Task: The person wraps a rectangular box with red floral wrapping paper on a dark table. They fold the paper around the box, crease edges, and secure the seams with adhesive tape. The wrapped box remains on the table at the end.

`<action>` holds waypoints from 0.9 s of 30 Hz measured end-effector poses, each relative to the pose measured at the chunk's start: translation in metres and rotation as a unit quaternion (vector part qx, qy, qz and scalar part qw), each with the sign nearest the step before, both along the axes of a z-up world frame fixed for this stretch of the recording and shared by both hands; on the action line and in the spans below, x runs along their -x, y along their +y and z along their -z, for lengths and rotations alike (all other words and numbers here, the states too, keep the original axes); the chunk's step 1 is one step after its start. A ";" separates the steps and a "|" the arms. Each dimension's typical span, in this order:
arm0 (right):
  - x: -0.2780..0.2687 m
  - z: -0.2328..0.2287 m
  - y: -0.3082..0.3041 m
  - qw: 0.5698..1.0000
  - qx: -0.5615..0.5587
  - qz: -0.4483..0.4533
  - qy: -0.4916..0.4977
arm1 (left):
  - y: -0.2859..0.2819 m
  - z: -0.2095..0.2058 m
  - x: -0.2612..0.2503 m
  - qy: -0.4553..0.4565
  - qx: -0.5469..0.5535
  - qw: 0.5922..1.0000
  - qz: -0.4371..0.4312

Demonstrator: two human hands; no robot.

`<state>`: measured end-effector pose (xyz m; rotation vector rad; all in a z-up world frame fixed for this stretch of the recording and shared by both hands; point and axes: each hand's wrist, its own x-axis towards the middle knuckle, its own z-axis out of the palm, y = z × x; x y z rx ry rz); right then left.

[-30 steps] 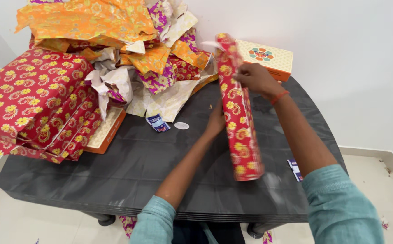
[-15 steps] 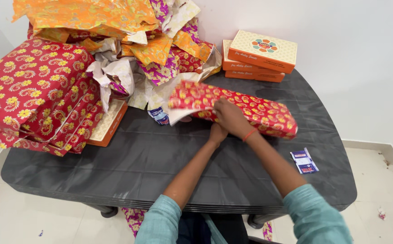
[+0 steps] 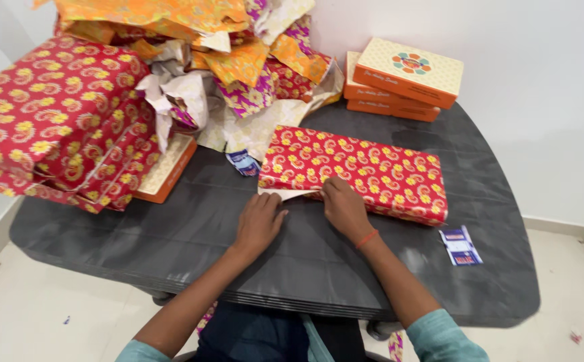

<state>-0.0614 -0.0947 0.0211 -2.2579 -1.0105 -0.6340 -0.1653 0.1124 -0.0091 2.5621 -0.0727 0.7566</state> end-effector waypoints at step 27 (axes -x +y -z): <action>0.007 0.001 -0.003 0.999 -0.031 -0.010 0.017 | 0.031 -0.028 -0.029 -0.170 -0.018 0.983 0.069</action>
